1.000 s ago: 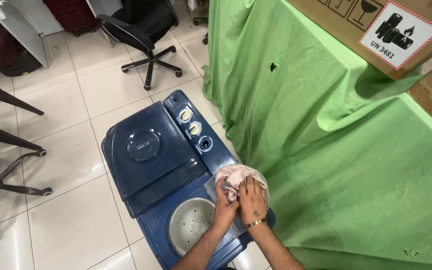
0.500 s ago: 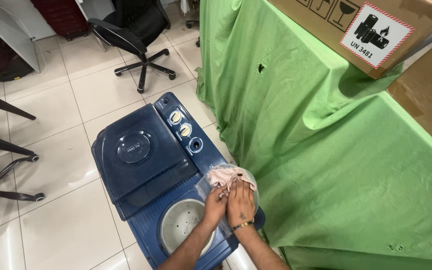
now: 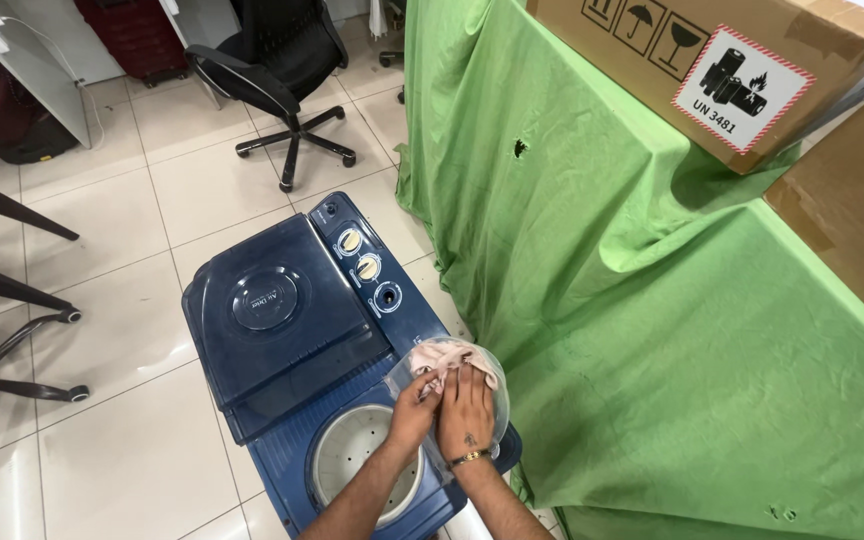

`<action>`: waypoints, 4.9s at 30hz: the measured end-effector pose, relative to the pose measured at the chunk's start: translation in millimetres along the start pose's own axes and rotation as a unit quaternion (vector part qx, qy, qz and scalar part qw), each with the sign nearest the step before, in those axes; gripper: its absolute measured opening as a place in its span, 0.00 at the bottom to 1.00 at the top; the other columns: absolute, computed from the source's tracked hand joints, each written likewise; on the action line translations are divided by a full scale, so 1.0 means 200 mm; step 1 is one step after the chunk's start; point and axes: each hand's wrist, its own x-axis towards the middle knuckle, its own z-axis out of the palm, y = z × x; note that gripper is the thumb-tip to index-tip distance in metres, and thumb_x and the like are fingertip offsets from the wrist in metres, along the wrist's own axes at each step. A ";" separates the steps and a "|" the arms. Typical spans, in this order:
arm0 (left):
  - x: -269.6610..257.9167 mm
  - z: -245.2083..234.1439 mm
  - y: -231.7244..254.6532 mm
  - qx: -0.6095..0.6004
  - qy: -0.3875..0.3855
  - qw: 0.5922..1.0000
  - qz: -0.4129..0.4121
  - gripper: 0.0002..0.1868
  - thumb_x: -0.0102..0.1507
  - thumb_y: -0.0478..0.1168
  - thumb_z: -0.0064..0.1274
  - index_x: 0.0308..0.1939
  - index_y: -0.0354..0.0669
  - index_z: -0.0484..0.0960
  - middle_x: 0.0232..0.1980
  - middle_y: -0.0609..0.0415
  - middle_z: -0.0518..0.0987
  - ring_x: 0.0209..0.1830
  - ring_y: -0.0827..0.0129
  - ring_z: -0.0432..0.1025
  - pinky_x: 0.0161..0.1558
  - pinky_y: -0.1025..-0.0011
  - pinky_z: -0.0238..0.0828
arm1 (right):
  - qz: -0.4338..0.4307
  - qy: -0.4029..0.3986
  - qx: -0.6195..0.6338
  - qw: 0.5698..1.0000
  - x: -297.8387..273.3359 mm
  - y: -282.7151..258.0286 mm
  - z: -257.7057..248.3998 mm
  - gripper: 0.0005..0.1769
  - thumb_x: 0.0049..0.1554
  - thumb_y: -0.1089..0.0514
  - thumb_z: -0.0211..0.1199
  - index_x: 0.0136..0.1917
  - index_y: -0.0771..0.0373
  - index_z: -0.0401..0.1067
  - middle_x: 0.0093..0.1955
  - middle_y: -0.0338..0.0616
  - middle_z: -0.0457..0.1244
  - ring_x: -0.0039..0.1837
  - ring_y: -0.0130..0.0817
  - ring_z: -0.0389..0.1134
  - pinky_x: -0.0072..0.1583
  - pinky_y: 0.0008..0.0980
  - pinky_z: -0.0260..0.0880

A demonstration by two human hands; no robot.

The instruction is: The person washes a light-colored cloth by hand in a portable twin-tub washing machine. They repeatedly scrub, rinse, and wring the cloth in the wash tub, then transfer it to the spin dryer tub and press it down.

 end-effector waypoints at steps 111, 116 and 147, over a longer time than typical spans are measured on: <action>-0.17 0.07 -0.02 0.351 0.116 0.914 0.168 0.30 0.51 0.25 0.59 0.58 0.44 0.82 0.58 0.45 0.76 0.60 0.51 0.69 0.62 0.63 0.65 | -0.123 -0.041 -0.090 0.987 -0.24 0.12 0.05 0.34 0.53 0.58 0.54 0.73 0.68 0.62 0.76 0.50 0.56 0.72 0.40 0.60 0.74 0.45 0.51; -0.17 0.06 0.04 0.291 0.195 0.932 0.093 0.37 0.54 0.30 0.63 0.66 0.47 0.69 0.59 0.43 0.71 0.58 0.52 0.71 0.59 0.62 0.70 | -0.099 -0.033 0.012 0.994 -0.19 0.07 0.08 0.30 0.53 0.60 0.56 0.69 0.62 0.65 0.74 0.59 0.54 0.70 0.54 0.60 0.69 0.47 0.60; -0.18 0.24 0.41 0.258 0.101 0.959 0.054 0.42 0.57 0.33 0.56 0.73 0.33 0.55 0.60 0.35 0.76 0.59 0.47 0.75 0.61 0.60 0.70 | 0.032 -0.056 -0.027 0.998 -0.13 0.02 0.06 0.29 0.50 0.51 0.57 0.63 0.64 0.68 0.71 0.57 0.58 0.75 0.51 0.55 0.74 0.56 0.44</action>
